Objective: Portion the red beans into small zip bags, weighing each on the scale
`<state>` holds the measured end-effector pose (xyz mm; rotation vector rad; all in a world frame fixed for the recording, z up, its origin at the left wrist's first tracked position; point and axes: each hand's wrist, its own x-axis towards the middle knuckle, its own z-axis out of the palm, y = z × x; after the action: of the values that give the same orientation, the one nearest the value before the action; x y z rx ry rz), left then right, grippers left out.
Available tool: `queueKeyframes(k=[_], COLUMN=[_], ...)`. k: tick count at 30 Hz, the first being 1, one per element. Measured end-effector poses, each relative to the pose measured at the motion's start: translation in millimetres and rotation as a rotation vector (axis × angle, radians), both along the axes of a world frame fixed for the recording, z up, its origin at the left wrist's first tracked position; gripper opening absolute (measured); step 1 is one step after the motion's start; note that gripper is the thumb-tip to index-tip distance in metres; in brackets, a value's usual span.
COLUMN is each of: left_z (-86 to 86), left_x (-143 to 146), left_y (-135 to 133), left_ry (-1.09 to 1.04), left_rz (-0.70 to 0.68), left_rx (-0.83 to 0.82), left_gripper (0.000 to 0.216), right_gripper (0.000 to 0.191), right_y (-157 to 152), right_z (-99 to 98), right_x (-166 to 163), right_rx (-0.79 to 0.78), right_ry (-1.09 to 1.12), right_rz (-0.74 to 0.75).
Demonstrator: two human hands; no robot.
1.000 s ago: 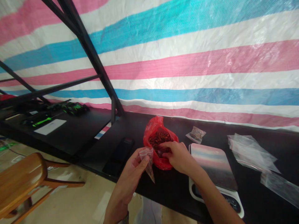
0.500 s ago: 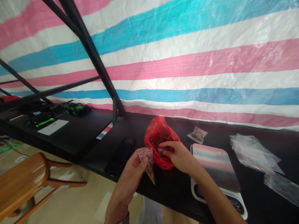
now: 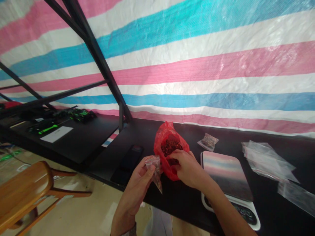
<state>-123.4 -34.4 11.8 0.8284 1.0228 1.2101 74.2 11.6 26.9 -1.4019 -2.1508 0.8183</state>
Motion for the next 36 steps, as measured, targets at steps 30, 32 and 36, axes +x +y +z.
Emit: queueKeyframes(k=[30,32,36], left_z=[15.3,14.2,11.8], left_x=[26,26,26], left_y=[3,3,3], left_ry=[0.434,0.428,0.406], left_rz=[0.181,0.171,0.175], left_rx=[0.311,0.315,0.334], left_gripper=[0.038,0.039,0.044], right_gripper=[0.052,0.054,0.053], right_y=[-33,-34,-37], right_z=[59.7,58.8,60.5], right_x=[6,7,9], right_rx=[0.658,0.713,0.737], right_ry=[-0.052,-0.076,-0.089], right_rz=[0.006,0.023,0.029])
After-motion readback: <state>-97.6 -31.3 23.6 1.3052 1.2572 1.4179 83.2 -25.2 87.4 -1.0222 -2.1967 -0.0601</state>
